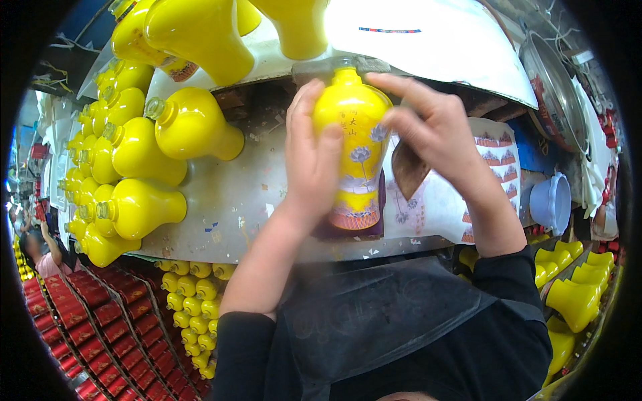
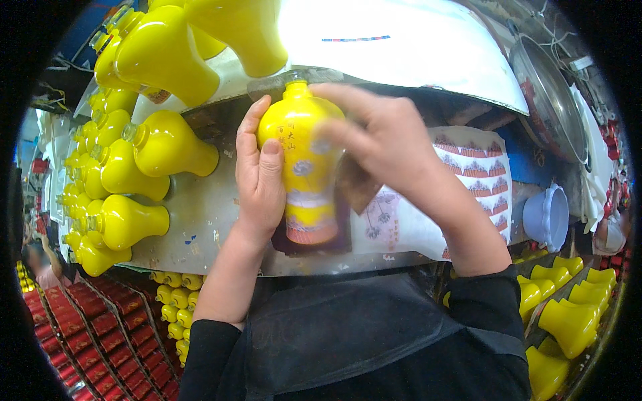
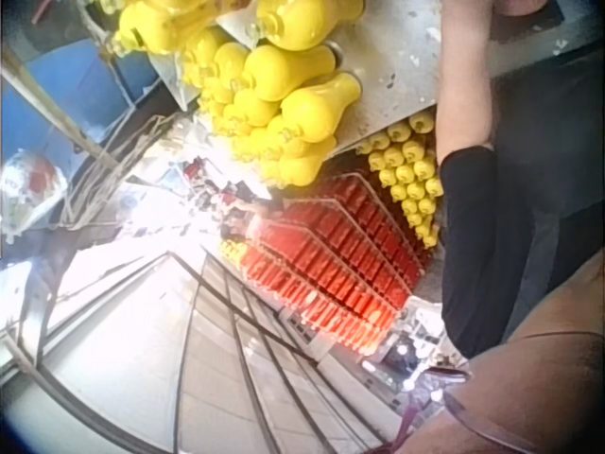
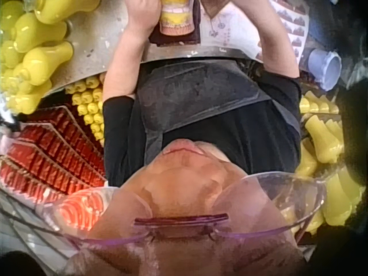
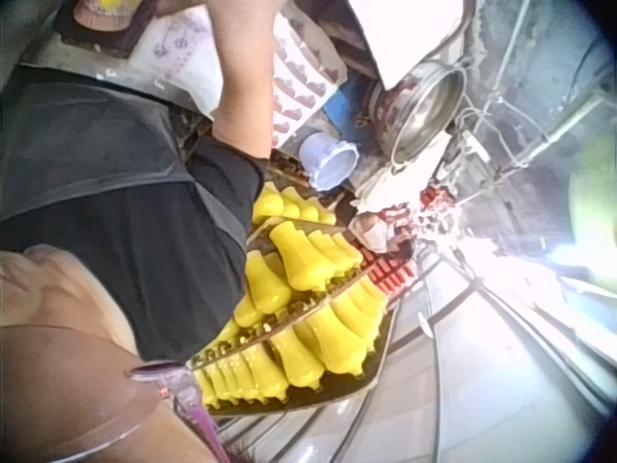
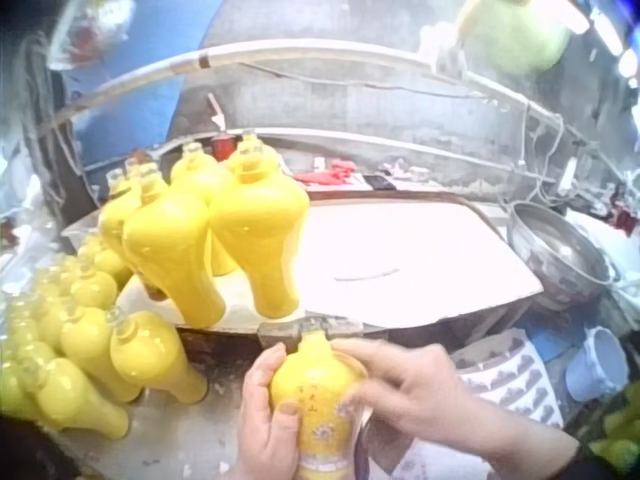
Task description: The person applies multiple stickers to a yellow bottle, smoothing each one with their fingers. They place a decorative sticker on the body, a vertical label on the side, and a small band around the neck, then set the bottle down.
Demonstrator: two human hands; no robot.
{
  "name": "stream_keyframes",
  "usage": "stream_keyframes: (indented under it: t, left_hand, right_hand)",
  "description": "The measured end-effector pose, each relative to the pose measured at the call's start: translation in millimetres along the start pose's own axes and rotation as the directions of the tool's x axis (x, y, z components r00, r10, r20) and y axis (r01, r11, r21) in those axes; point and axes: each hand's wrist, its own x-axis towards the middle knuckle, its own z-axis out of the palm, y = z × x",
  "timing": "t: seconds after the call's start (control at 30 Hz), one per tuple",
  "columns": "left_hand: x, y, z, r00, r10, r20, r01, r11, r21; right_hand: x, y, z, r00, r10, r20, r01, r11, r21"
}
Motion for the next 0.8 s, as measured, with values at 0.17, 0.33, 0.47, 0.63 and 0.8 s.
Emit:
stream_keyframes:
  t: [0.17,0.33,0.47,0.63,0.8]
  left_hand:
    - [-4,-13,-3,0.999,0.048,-0.006,-0.048,0.993,-0.112]
    - [-8,-5,0,0.998,-0.062,-0.001,0.056,0.911,-0.407]
    - [-6,-5,-1,0.999,-0.042,-0.024,0.028,0.910,-0.414]
    - [-9,-8,-3,0.999,0.000,0.043,0.003,0.998,-0.068]
    - [-2,-3,-2,0.991,0.131,-0.013,-0.127,0.978,0.166]
  right_hand:
    - [2,-20,-8,0.998,-0.065,-0.009,0.063,0.906,0.418]
    - [5,-37,1,0.826,-0.557,0.091,0.554,0.770,-0.316]
    - [12,-39,-1,0.846,-0.519,-0.121,0.365,0.729,-0.579]
    - [9,-38,-2,0.811,-0.574,-0.111,0.499,0.779,-0.379]
    - [34,-15,-14,0.918,-0.359,-0.169,0.331,0.928,-0.174]
